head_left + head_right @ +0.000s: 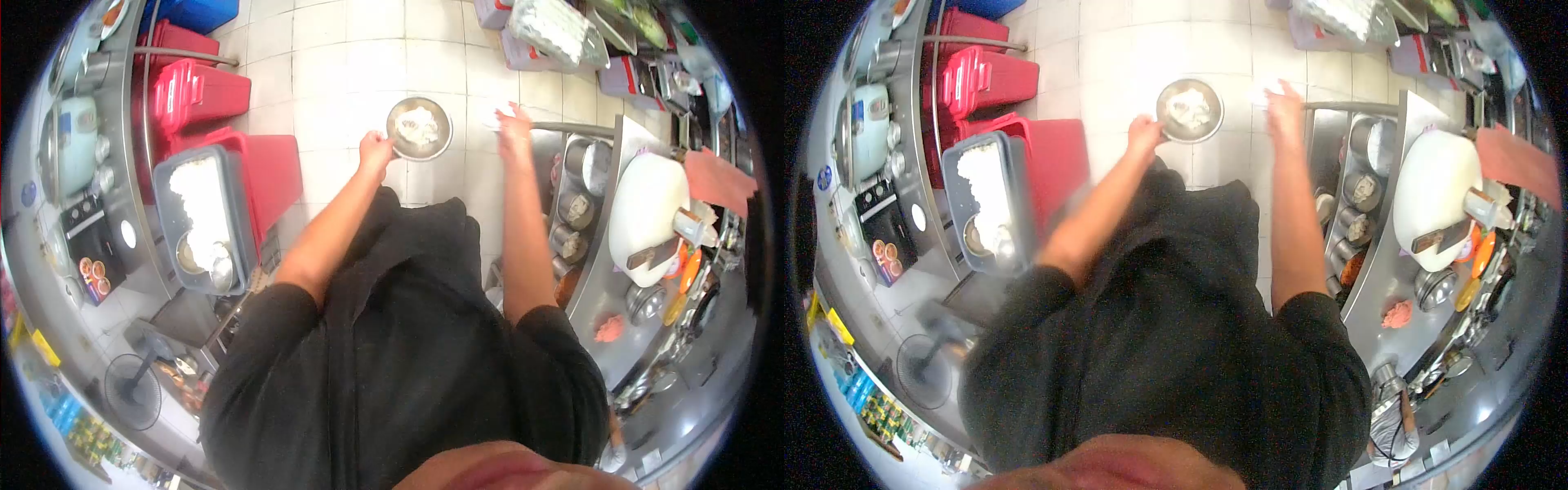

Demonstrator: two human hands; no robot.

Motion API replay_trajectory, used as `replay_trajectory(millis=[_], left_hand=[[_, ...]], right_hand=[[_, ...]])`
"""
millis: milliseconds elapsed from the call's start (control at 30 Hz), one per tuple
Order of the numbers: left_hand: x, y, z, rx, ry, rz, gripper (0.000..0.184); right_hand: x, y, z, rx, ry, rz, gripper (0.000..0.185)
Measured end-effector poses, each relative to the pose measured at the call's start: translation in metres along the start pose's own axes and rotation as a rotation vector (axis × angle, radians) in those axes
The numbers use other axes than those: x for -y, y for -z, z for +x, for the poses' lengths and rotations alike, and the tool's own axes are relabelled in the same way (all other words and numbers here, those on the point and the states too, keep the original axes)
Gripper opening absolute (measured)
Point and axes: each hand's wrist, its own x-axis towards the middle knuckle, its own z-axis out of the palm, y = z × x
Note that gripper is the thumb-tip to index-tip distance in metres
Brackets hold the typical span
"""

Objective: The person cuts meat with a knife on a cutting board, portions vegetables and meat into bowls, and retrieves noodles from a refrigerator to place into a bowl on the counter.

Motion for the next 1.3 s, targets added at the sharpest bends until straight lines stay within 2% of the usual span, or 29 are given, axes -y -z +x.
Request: replay_trajectory(millis=[67, 167, 200, 300, 333, 433, 500, 567, 633, 667, 767, 800, 900, 1033, 1067, 1167, 1200, 1300], left_hand=[[-0.070, 0.015, 0.008, 0.015, -0.019, -0.102, 0.019], [-0.099, 0.060, 0.064, 0.014, -0.235, 0.059, 0.017], [-0.127, 0.074, 0.063, -0.008, -0.240, 0.113, 0.015], [-0.171, 0.102, 0.082, -0.018, -0.178, -0.125, 0.016], [-0.185, 0.107, 0.089, -0.062, -0.191, -0.198, 0.011], [-0.225, 0.122, 0.120, -0.183, -0.269, -0.109, 0.012], [-0.243, 0.135, 0.151, -0.315, -0.286, 0.016, 0.009], [-0.267, 0.153, 0.166, -0.309, -0.268, -0.303, 0.009], [-0.295, 0.172, 0.181, -0.392, -0.262, -0.308, 0.009], [-0.312, 0.185, 0.190, -0.433, -0.246, -0.315, 0.012], [-0.352, 0.214, 0.208, -0.495, -0.292, -0.505, 0.012], [-0.376, 0.232, 0.223, -0.538, -0.267, -0.542, 0.011], [-0.417, 0.252, 0.235, -0.622, -0.278, -0.631, 0.012], [-0.436, 0.285, 0.293, -0.584, -0.305, -0.647, 0.011], [-0.443, 0.295, 0.307, -0.576, -0.313, -0.661, 0.010], [-0.470, 0.333, 0.337, -0.586, -0.305, -0.656, 0.010], [-0.481, 0.343, 0.345, -0.592, -0.291, -0.652, 0.010], [-0.519, 0.377, 0.368, -0.560, -0.305, -0.708, 0.010]], right_hand=[[0.007, -0.096, -0.015, 0.123, 0.091, -0.345, 0.041], [0.074, -0.201, -0.055, 0.244, 0.214, -0.462, 0.032], [0.066, -0.222, -0.034, 0.280, 0.210, -0.457, 0.035], [0.075, -0.287, -0.018, 0.337, 0.678, -0.744, 0.044], [0.081, -0.309, -0.011, 0.413, 0.860, -0.887, 0.053], [0.092, -0.391, -0.018, 0.358, 0.951, -1.195, 0.058], [0.082, -0.444, 0.006, 0.403, 0.960, -1.253, 0.059], [0.064, -0.498, 0.051, 0.714, 0.492, -1.047, 0.056], [0.088, -0.543, 0.066, 0.853, 0.605, -1.039, 0.051], [0.128, -0.565, 0.052, 0.867, 0.637, -1.065, 0.047], [0.177, -0.624, 0.057, 0.966, 0.776, -1.005, 0.046], [0.203, -0.659, 0.061, 1.080, 0.839, -0.919, 0.050], [0.231, -0.705, 0.055, 1.013, 0.927, -1.010, 0.055], [0.172, -0.781, 0.095, 1.057, 0.844, -1.109, 0.057], [0.167, -0.797, 0.099, 1.094, 0.714, -1.046, 0.047], [0.193, -0.851, 0.099, 1.127, 0.812, -1.114, 0.046], [0.197, -0.868, 0.107, 1.071, 0.882, -1.085, 0.046], [0.258, -0.916, 0.093, 1.132, 0.897, -1.047, 0.050]])
